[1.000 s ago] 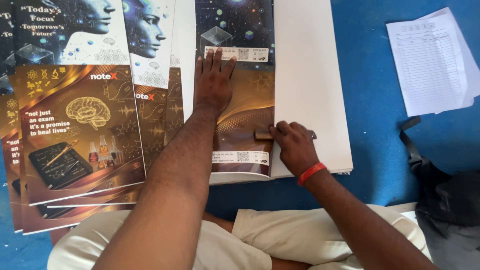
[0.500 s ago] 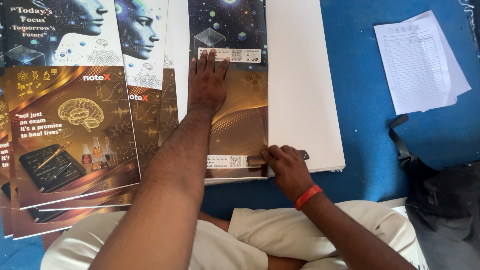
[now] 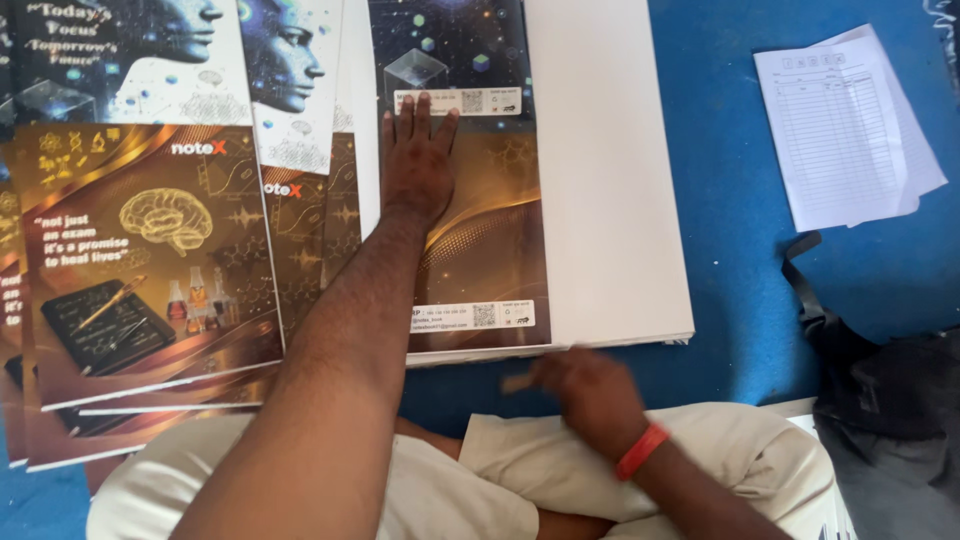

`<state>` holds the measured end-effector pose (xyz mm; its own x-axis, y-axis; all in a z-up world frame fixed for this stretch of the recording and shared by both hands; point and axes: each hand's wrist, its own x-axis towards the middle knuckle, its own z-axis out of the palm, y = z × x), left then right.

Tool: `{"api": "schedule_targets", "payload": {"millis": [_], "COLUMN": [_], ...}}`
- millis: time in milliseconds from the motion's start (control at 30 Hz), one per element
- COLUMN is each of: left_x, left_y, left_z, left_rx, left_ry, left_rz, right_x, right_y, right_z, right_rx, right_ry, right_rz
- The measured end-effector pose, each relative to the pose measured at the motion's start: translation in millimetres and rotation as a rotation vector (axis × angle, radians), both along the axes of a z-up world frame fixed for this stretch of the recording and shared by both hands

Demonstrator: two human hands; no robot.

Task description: The person sits cross-legged on the floor and repeatedly folds a printed cover onto a stack of blank pages, then uses a wooden block to press and smooth the spine. The person handles multiple book units one at a time, stacking finished copies to the side.

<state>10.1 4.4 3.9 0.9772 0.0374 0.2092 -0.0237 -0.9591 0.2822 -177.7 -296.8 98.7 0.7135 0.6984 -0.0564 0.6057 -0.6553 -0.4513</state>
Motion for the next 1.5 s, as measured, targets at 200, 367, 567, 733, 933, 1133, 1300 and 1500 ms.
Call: {"api": "schedule_targets", "payload": {"millis": [200,367,567,733,933,1133,1300,1500], "left_x": [-34.3,-52.7,-52.9,-53.6,-52.2,-50.8,-50.3,-48.0], "left_y": [-1.5,-5.7,-7.1,-6.4,-6.8,-7.7,-8.2,-9.1], "left_z": [-1.1,3.9,4.2,2.3,3.2,5.8,5.1,-2.8], "left_rx": [0.013,0.084,0.068,0.063,0.089,0.096,0.082,0.144], "left_ry": [-0.035,-0.004,0.019,0.036,0.058,0.120,0.152,0.114], "left_rz": [-0.048,-0.042,-0.040,-0.043,-0.048,-0.054,-0.055,-0.052], "right_x": [62.9,58.2,63.7,107.1,158.8,182.1,195.6,212.9], "right_y": [24.3,33.6,31.5,39.5,50.3,54.2,58.1,66.1], "right_z": [16.9,-9.1,-34.8,-43.7,-48.4,-50.9,-49.6,-49.0], "right_rx": [-0.238,-0.349,-0.456,-0.560,-0.563,-0.589,-0.622,-0.642], "right_ry": [-0.160,-0.117,-0.194,-0.114,-0.120,-0.110,-0.093,-0.080], "right_rz": [-0.125,-0.179,-0.165,-0.213,-0.207,-0.223,-0.211,-0.227]}}
